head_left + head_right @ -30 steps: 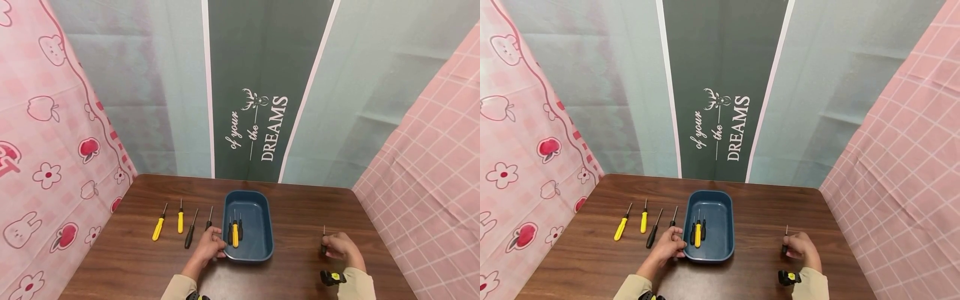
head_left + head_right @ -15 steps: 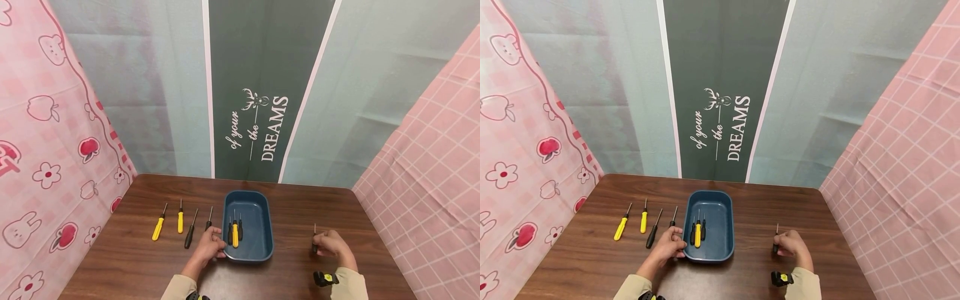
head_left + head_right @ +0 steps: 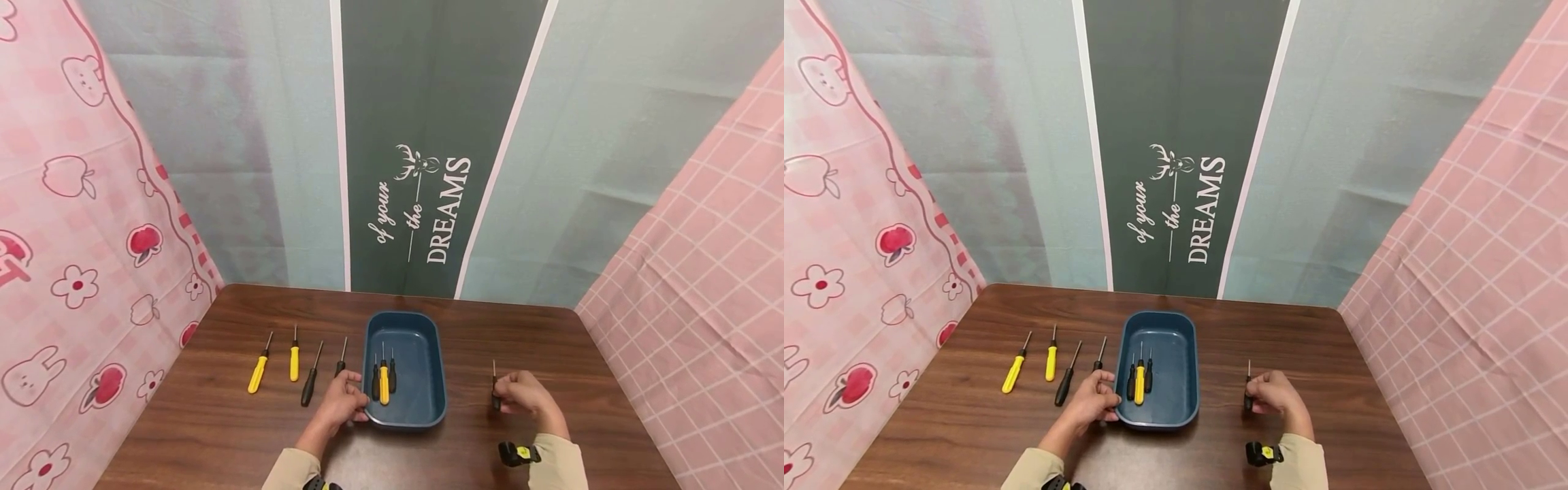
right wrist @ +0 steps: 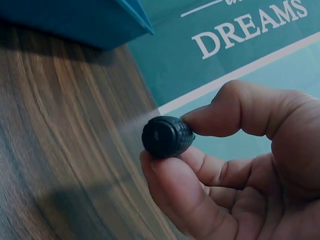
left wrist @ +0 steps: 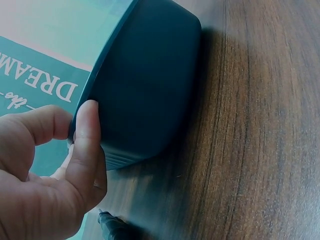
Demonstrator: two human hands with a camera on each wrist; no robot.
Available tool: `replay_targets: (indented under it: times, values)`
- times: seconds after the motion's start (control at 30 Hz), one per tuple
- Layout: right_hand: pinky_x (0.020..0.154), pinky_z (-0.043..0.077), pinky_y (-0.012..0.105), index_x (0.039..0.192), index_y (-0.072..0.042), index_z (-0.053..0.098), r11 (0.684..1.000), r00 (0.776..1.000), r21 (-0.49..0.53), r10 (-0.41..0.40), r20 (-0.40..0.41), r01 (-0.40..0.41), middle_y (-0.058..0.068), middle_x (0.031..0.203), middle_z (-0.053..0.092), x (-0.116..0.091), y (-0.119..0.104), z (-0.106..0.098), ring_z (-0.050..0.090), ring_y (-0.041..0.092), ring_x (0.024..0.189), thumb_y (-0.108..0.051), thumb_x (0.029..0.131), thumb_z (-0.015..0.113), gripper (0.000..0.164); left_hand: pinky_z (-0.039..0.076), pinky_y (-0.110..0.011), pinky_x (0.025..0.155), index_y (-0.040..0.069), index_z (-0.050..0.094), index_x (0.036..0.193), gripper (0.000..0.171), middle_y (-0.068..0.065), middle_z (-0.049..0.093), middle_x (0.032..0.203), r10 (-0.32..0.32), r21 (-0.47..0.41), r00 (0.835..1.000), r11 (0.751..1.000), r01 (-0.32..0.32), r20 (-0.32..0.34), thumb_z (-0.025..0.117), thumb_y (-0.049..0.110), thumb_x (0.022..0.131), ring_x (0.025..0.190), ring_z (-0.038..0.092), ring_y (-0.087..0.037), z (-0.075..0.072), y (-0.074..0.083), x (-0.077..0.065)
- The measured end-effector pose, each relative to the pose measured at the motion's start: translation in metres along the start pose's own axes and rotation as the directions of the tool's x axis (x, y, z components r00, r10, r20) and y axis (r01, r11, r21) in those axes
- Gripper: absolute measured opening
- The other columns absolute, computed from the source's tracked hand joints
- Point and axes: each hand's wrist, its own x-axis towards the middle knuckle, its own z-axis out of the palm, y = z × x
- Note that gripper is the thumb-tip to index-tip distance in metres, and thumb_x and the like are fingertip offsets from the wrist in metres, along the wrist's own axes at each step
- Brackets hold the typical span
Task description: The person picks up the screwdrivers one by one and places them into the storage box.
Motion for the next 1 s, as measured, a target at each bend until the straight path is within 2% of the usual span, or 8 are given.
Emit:
replay_targets:
  times: [0.13, 0.37, 0.67, 0.73, 0.9, 1.0]
  values:
    - [0.057, 0.056, 0.031, 0.089, 0.012, 0.054, 1.0, 1.0, 0.011, -0.015, 0.025, 0.014, 0.007, 0.074, 0.054, 0.002, -0.003, 0.005, 0.056, 0.016, 0.063, 0.0, 0.081, 0.055, 0.014, 0.054, -0.029, 0.047, -0.012, 0.035, 0.113, 0.044, -0.01, 0.049, 0.071, 0.002, -0.005, 1.0, 1.0, -0.002, -0.002, 0.055, -0.013, 0.074, 0.047, 0.054, -0.014, 0.0, 0.0, 0.0]
    - [0.055, 0.055, 0.029, 0.086, 0.009, 0.055, 1.0, 1.0, -0.001, -0.008, 0.029, 0.008, 0.007, 0.072, 0.053, 0.004, -0.006, 0.015, 0.055, 0.015, 0.062, 0.001, 0.079, 0.056, 0.011, 0.054, -0.029, 0.047, -0.012, 0.035, 0.113, 0.043, -0.009, 0.049, 0.072, 0.0, -0.003, 1.0, 1.0, 0.0, 0.006, 0.054, -0.013, 0.075, 0.047, 0.054, -0.014, 0.0, -0.002, 0.001]
    - [0.055, 0.055, 0.03, 0.085, 0.009, 0.056, 0.998, 0.996, 0.011, -0.058, 0.075, 0.057, 0.005, 0.07, 0.055, 0.01, -0.019, 0.029, 0.056, 0.015, 0.061, 0.001, 0.079, 0.057, 0.01, 0.055, -0.031, 0.051, -0.015, 0.034, 0.111, 0.04, -0.011, 0.049, 0.073, 0.008, 0.0, 1.0, 1.0, -0.008, 0.011, 0.053, -0.014, 0.076, 0.049, 0.054, -0.014, 0.004, 0.031, -0.021]
    - [0.055, 0.055, 0.03, 0.086, 0.01, 0.056, 0.998, 0.994, 0.009, -0.068, 0.089, 0.068, 0.006, 0.07, 0.055, 0.012, -0.021, 0.031, 0.056, 0.015, 0.061, 0.002, 0.079, 0.057, 0.011, 0.055, -0.031, 0.05, -0.015, 0.034, 0.111, 0.04, -0.011, 0.049, 0.073, 0.008, -0.002, 1.0, 1.0, -0.008, 0.012, 0.053, -0.014, 0.075, 0.049, 0.054, -0.014, 0.003, 0.028, -0.019]
    - [0.056, 0.055, 0.031, 0.091, 0.013, 0.055, 0.998, 0.992, -0.004, -0.068, 0.102, 0.069, 0.007, 0.072, 0.055, 0.013, -0.03, 0.04, 0.056, 0.015, 0.061, 0.002, 0.079, 0.058, 0.017, 0.055, -0.031, 0.048, -0.012, 0.035, 0.11, 0.039, -0.01, 0.048, 0.072, 0.002, -0.001, 1.0, 1.0, -0.002, 0.009, 0.053, -0.013, 0.075, 0.048, 0.054, -0.015, 0.0, 0.005, -0.004]
    - [0.055, 0.055, 0.032, 0.091, 0.013, 0.054, 0.997, 0.991, 0.002, -0.077, 0.112, 0.078, 0.007, 0.071, 0.054, 0.015, -0.035, 0.045, 0.056, 0.015, 0.06, 0.002, 0.079, 0.058, 0.016, 0.054, -0.03, 0.047, -0.011, 0.036, 0.11, 0.039, -0.009, 0.048, 0.072, 0.0, 0.001, 1.0, 1.0, 0.0, 0.0, 0.054, -0.011, 0.076, 0.048, 0.054, -0.014, 0.0, -0.001, 0.0]
